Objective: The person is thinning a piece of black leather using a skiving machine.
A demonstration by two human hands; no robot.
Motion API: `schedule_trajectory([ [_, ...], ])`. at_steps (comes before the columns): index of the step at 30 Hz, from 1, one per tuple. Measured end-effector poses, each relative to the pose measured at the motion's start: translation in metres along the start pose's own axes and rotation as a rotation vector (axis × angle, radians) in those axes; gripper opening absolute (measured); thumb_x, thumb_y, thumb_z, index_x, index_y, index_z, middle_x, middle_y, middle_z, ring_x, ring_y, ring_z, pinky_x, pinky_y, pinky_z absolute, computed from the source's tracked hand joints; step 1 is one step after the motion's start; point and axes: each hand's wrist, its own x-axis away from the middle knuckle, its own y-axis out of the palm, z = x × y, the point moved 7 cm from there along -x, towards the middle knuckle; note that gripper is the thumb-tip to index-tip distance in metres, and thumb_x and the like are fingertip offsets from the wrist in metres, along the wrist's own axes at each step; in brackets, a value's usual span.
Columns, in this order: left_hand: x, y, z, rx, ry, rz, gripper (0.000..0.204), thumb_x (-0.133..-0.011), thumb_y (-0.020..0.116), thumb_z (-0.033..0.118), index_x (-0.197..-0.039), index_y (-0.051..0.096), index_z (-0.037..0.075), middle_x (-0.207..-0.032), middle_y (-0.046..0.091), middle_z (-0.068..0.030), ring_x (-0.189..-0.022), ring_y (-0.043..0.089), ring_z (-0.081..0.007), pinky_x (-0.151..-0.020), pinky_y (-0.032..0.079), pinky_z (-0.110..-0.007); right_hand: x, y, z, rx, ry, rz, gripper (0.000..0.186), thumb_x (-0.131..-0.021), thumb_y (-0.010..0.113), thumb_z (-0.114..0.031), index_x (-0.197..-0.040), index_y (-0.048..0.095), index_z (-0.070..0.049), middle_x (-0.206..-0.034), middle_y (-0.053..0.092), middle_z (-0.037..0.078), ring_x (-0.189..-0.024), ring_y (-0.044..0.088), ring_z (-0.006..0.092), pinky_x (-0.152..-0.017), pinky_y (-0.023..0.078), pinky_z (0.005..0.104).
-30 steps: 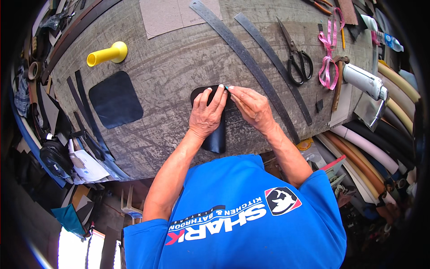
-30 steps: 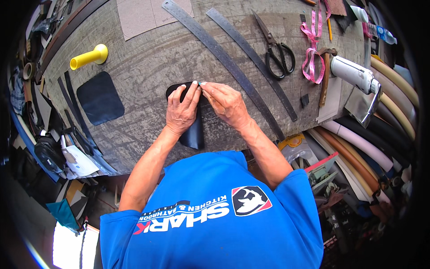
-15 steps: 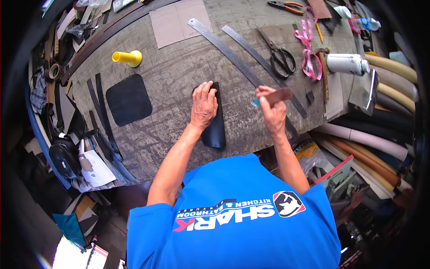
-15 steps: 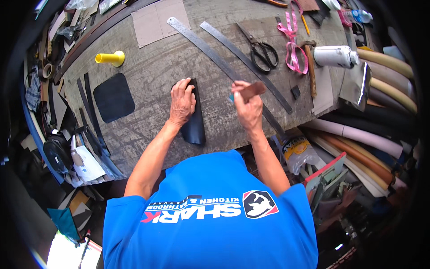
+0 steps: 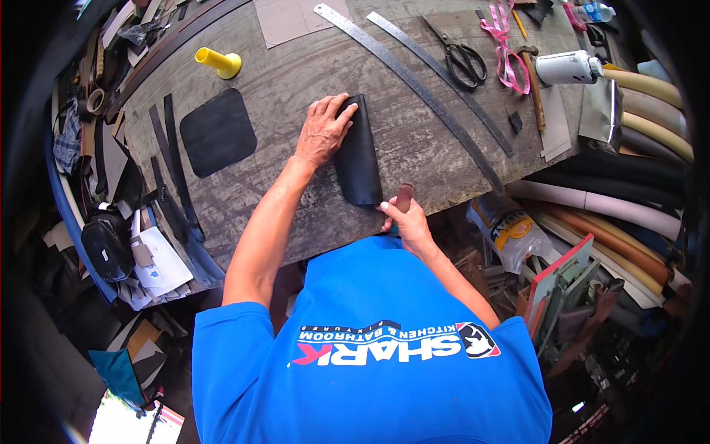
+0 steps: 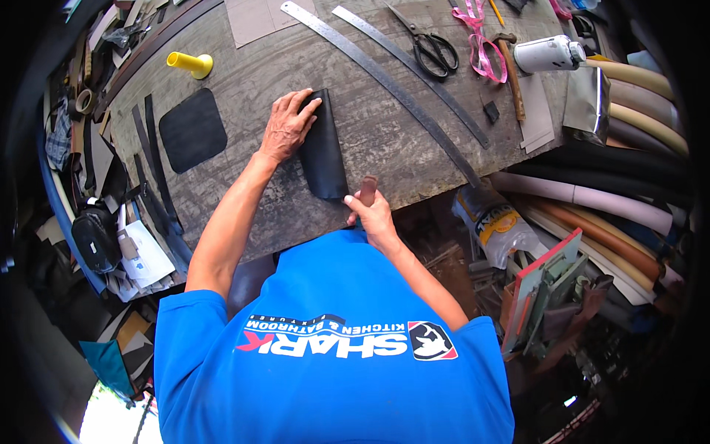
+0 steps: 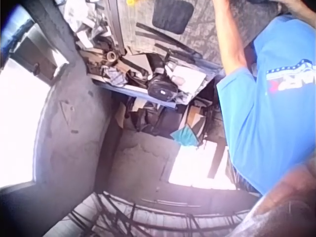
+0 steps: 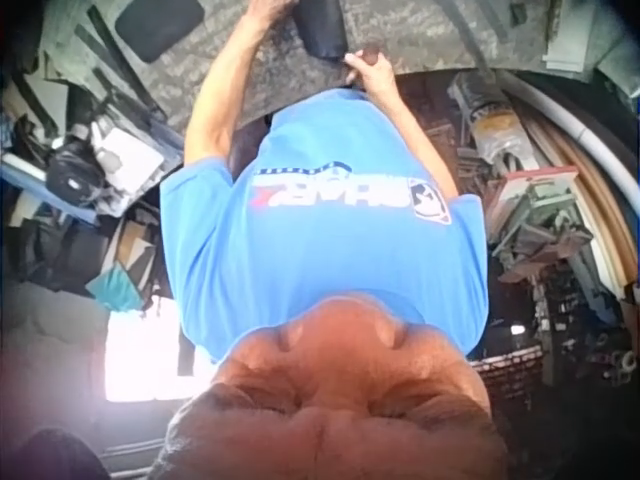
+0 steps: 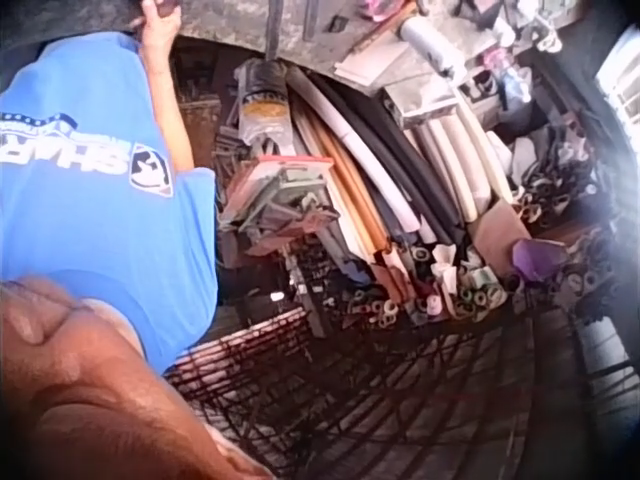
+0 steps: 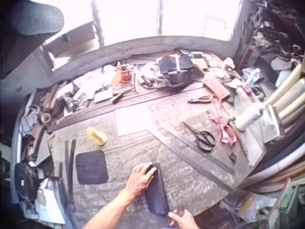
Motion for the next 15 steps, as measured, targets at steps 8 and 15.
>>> schedule_trajectory([
  [8,0.056,-0.024,-0.015,-0.097,-0.301,0.125,0.038,-0.088,0.065,0.017,-0.125,0.059,0.008,-0.125,0.053,-0.0134,-0.117,0.05,-0.0318,-0.099,0.039,-0.045,-0.041,0.006,-0.054,0.152,-0.225,0.118,0.035,-0.078,0.074,-0.004,-0.102,0.049,-0.002,-0.077,0.056,0.006,-0.05,0.056,0.0153,-0.046,0.048,0.031],
  [15,0.121,-0.031,-0.005,-0.409,-0.689,0.226,0.045,-0.087,0.067,0.021,-0.127,0.057,0.004,-0.129,0.05,-0.0133,-0.12,0.044,-0.0327,-0.101,0.034,-0.048,-0.125,0.099,-0.172,0.663,-0.361,-0.247,0.033,-0.077,0.076,-0.005,-0.099,0.052,0.001,-0.072,0.056,0.004,-0.051,0.055,0.0103,-0.043,0.044,0.0266],
])
